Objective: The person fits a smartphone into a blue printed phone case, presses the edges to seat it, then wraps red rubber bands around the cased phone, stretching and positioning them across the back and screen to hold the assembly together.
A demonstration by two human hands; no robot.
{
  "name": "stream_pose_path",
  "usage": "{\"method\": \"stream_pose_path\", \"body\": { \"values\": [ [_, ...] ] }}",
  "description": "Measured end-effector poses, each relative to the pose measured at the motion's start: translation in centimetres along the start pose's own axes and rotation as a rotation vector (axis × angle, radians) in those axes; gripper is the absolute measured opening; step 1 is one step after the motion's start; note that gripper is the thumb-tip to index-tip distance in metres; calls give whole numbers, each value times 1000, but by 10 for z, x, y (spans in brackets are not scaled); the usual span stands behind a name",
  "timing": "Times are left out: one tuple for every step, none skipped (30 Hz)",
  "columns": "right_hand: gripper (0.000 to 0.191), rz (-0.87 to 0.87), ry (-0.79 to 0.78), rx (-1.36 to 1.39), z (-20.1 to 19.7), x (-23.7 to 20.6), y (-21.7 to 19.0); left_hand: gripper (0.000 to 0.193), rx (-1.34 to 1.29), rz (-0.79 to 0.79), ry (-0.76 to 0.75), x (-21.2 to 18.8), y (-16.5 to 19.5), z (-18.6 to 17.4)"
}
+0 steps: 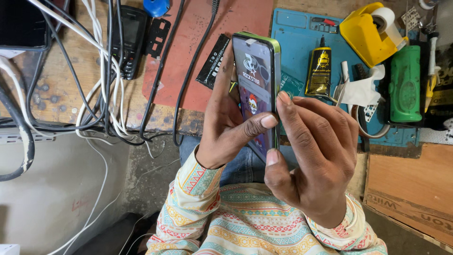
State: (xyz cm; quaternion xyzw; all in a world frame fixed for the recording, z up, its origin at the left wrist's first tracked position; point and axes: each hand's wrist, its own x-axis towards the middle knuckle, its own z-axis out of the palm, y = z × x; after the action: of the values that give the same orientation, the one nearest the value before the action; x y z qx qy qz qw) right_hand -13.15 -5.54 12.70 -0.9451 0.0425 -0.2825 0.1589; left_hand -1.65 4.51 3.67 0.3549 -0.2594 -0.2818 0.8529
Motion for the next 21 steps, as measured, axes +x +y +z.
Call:
{"method": "stream_pose_path", "body": {
  "values": [
    [53, 2, -3, -11, 0, 1, 0, 106, 6, 5, -6, 0, -1, 0],
    [54, 3, -8, -20, -1, 1, -1, 106, 6, -4, -1, 0, -1, -1],
    [55, 6, -14, -28, 0, 2, -1, 106, 9, -7, -2, 0, -2, -1],
    [49, 60, 22, 105, 0, 3, 0, 106, 12, -11, -3, 0, -2, -2],
    [43, 112, 64, 235, 2, 5, 2, 106, 18, -5, -17, 0, -3, -2],
    [41, 148, 105, 372, 3, 7, 3, 105, 24, -2, -35, -1, -3, -1],
    [40, 179, 151, 509, 4, 9, 4, 105, 30, 0, -52, -2, -4, -1],
    [45, 195, 191, 661, 6, 12, 6, 104, 38, -5, -63, -3, -4, 0],
    [48, 203, 205, 733, 7, 15, 8, 104, 25, -17, -70, -4, -4, 1],
    [51, 211, 221, 804, 8, 18, 10, 105, 12, -30, -78, -5, -5, 2],
    [52, 209, 211, 793, 7, 21, 13, 106, -25, -48, -82, -6, -5, 2],
    [51, 210, 193, 770, 6, 23, 14, 106, -43, -62, -89, -7, -5, 3],
    [51, 210, 175, 746, 4, 26, 16, 107, -62, -76, -95, -8, -4, 3],
    [49, 204, 156, 709, 3, 28, 18, 107, -59, -78, -109, -9, -3, 2],
    [46, 203, 142, 680, 1, 29, 18, 108, -59, -83, -116, -9, -3, 2],
    [44, 202, 128, 651, 0, 30, 18, 109, -60, -88, -123, -10, -2, 2],
    [40, 204, 121, 628, -1, 31, 18, 110, -67, -96, -123, -10, -1, 2],
    [37, 215, 119, 632, -2, 31, 18, 111, -65, -97, -123, -10, -1, 2],
    [34, 225, 116, 636, -3, 32, 17, 111, -63, -99, -123, -10, -1, 2],
    [32, 243, 119, 666, -5, 33, 17, 111, -51, -95, -123, -10, -1, 3],
    [30, 274, 129, 689, -7, 33, 17, 111, -58, -104, -121, -10, -1, 3]
  ]
}}
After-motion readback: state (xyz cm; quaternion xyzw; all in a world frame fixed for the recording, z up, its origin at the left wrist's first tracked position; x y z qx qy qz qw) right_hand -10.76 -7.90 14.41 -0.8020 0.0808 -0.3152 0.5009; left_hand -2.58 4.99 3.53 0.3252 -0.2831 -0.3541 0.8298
